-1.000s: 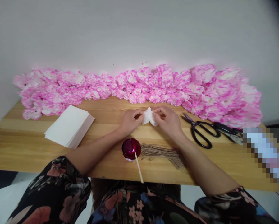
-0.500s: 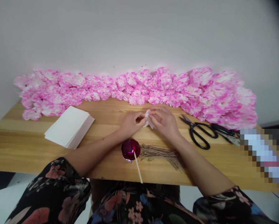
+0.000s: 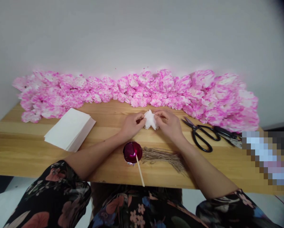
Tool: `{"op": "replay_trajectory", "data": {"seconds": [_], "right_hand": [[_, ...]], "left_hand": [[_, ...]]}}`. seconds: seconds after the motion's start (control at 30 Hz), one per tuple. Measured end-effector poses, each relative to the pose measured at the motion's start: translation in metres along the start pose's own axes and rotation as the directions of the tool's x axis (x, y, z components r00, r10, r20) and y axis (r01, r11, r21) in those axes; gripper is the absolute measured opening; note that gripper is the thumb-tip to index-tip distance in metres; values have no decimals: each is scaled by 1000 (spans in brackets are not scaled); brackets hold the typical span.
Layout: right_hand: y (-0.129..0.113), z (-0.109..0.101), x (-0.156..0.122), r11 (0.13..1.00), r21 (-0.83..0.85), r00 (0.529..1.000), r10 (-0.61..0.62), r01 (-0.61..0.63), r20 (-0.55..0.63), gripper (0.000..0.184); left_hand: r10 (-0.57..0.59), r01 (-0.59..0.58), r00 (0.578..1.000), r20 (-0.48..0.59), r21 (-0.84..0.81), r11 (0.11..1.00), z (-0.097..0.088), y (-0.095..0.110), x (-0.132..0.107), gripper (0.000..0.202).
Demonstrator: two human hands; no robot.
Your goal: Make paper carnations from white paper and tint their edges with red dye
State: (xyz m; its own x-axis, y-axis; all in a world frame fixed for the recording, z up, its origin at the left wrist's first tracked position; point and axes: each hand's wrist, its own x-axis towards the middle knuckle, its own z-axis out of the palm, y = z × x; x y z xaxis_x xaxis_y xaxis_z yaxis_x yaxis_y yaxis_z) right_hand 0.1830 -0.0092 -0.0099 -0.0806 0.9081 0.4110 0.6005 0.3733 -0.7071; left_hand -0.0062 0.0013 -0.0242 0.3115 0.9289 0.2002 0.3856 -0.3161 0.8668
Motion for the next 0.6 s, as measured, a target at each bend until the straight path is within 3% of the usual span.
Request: {"op": "replay_trajectory", "data": {"seconds": [0.37,0.6], "right_hand": [[-2,5,1,984,-43,985,-173,173,22,11],[-8,5,-1,970,-34,970,-238,239,48,12]], "left_hand": [[18,-21,999,28,87,996,-2,11,-4,27],[-28,29,1000,5,-69,997,-1,2,-1,19]]}}
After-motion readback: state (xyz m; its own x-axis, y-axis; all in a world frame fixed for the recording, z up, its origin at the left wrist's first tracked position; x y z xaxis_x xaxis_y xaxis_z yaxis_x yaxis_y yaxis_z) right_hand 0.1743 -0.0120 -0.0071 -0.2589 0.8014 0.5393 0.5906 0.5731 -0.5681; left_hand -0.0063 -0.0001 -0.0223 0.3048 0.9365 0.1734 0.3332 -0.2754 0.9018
